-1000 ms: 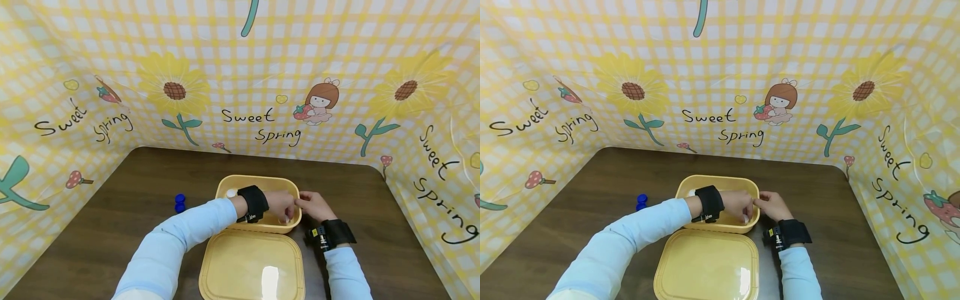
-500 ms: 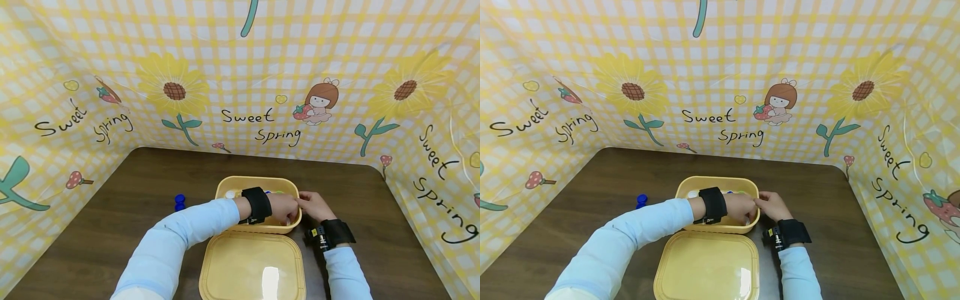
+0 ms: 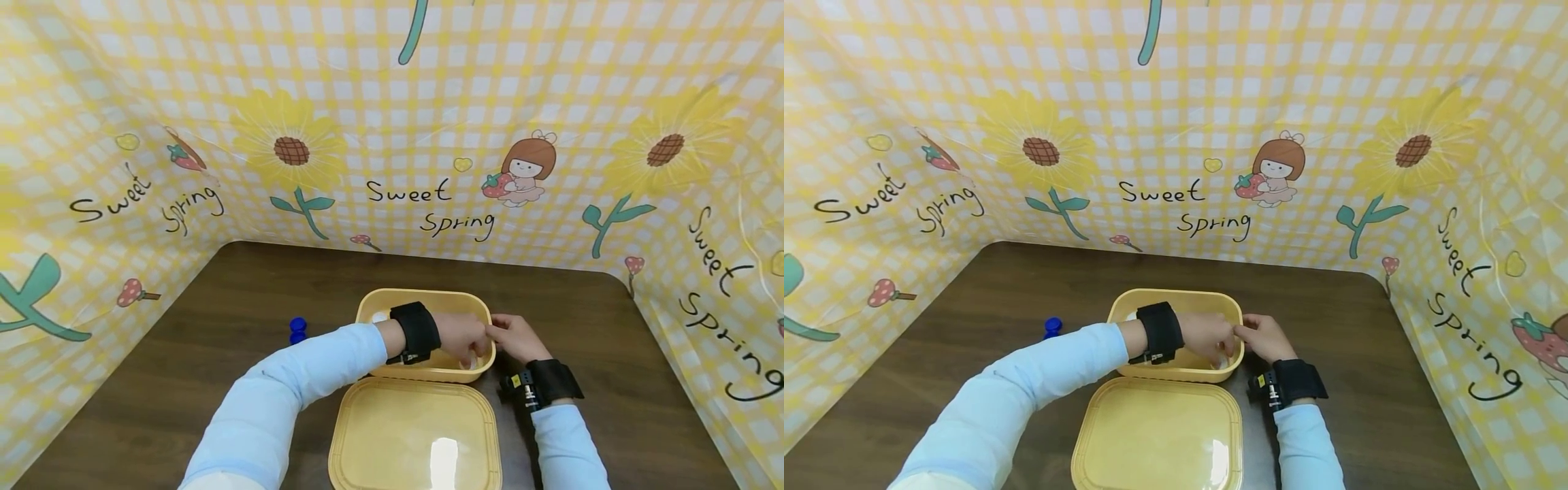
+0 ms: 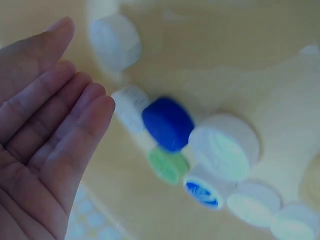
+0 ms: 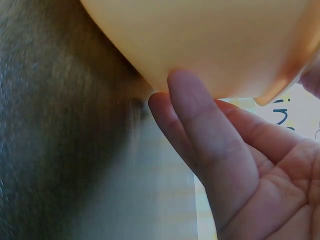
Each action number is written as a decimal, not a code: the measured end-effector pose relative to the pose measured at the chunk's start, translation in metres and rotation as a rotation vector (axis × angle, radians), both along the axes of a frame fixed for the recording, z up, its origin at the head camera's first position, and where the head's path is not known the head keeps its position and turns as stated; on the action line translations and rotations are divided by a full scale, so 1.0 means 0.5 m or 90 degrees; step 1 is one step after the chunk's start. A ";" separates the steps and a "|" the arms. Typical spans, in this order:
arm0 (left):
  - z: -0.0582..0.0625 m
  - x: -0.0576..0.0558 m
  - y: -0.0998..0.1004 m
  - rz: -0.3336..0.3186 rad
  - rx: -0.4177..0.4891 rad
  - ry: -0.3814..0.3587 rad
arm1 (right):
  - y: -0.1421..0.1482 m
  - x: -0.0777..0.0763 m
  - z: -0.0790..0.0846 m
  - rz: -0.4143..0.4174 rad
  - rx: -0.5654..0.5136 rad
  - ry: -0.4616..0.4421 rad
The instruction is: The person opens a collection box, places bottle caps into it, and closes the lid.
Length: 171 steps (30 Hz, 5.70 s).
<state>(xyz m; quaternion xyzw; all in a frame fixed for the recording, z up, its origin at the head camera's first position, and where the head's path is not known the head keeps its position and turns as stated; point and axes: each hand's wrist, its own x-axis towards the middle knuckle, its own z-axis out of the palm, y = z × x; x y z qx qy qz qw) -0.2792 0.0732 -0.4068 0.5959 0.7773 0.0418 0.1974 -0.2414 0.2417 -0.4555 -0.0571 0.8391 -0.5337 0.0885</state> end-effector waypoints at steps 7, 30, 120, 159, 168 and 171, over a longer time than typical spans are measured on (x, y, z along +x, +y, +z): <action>0.058 -0.014 -0.070 0.084 0.042 0.000 | -0.005 0.001 0.003 0.000 0.017 -0.023; 0.065 -0.044 -0.498 0.485 0.133 0.059 | 0.019 0.011 0.001 -0.024 0.052 -0.063; 0.096 -0.034 -0.173 0.297 0.097 -0.006 | -0.003 -0.001 0.002 -0.014 0.026 -0.073; -0.011 -0.009 -0.053 0.121 -0.043 -0.005 | 0.002 -0.006 0.001 0.001 0.018 -0.046; -0.015 -0.005 -0.040 0.097 -0.047 -0.004 | 0.002 -0.005 0.002 0.001 0.027 -0.044; -0.014 -0.001 -0.036 0.095 -0.058 -0.002 | 0.001 -0.005 0.003 0.001 0.024 -0.042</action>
